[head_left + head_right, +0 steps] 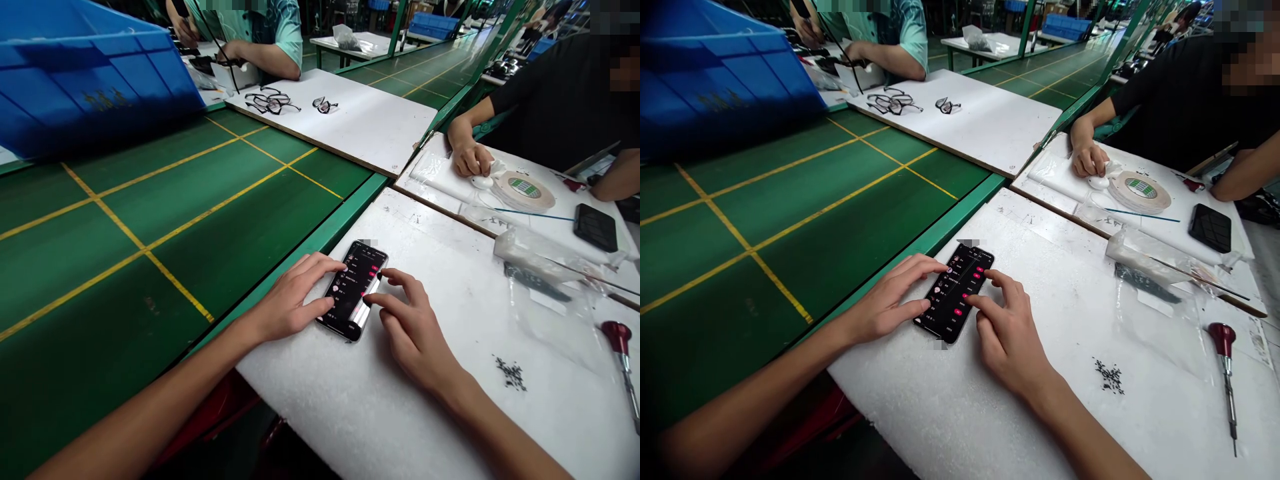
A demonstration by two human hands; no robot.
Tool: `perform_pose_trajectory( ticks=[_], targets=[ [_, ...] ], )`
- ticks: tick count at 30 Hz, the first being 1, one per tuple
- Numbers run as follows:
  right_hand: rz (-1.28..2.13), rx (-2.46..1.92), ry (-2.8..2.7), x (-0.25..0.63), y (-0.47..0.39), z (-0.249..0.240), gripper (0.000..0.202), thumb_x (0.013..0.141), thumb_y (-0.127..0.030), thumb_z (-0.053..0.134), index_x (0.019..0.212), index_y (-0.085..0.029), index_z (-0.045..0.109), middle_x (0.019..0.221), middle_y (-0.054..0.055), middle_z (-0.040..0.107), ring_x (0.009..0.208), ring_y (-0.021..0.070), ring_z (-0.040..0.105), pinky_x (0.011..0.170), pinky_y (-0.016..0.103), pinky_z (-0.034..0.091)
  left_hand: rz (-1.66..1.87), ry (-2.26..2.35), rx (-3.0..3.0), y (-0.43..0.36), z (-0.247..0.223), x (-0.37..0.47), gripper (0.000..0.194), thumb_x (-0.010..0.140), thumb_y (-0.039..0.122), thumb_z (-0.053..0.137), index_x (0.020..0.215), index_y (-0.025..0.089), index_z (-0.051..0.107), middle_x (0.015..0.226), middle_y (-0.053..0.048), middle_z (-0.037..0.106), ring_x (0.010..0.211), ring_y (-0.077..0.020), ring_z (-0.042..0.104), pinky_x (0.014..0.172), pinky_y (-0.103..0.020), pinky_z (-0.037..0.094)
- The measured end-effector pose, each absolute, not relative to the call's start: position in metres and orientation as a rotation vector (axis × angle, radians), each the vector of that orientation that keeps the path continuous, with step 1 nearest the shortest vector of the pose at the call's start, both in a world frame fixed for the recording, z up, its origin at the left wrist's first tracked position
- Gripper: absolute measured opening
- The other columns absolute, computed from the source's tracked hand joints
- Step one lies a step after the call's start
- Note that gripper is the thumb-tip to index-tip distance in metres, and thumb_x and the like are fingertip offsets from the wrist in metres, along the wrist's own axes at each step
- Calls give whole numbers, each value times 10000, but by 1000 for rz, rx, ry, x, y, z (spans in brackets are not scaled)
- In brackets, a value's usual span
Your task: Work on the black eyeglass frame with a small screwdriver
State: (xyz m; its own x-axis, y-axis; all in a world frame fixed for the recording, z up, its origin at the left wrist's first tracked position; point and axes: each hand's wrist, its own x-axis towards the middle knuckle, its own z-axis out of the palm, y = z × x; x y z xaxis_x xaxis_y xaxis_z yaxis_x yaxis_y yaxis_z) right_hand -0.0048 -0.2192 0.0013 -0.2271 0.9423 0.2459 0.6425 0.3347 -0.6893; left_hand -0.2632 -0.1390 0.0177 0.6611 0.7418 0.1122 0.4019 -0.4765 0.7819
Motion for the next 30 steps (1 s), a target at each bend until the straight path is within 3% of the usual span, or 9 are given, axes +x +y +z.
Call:
perform_pose_trajectory(
  ticks=[16,30],
  targets=[
    [699,-1277,-2048,0,-219,5,432,965,-118,483,1212,-350,751,1572,36,401,1436,327,418,1130,606,418,588,912,2156,-139,17,-261,491,914,243,621,1398,261,543,1384,-81,579,1264,-303,535,1130,-475,401],
    [761,-1285,-1942,0,-220,5,416,977,-140,461,1230,-315,741,1554,59,415,1355,307,481,1113,571,460,580,930,2227,-139,13,-262,581,862,282,720,1409,278,524,1378,-92,567,1258,-321,535,1106,-487,437]
  ],
)
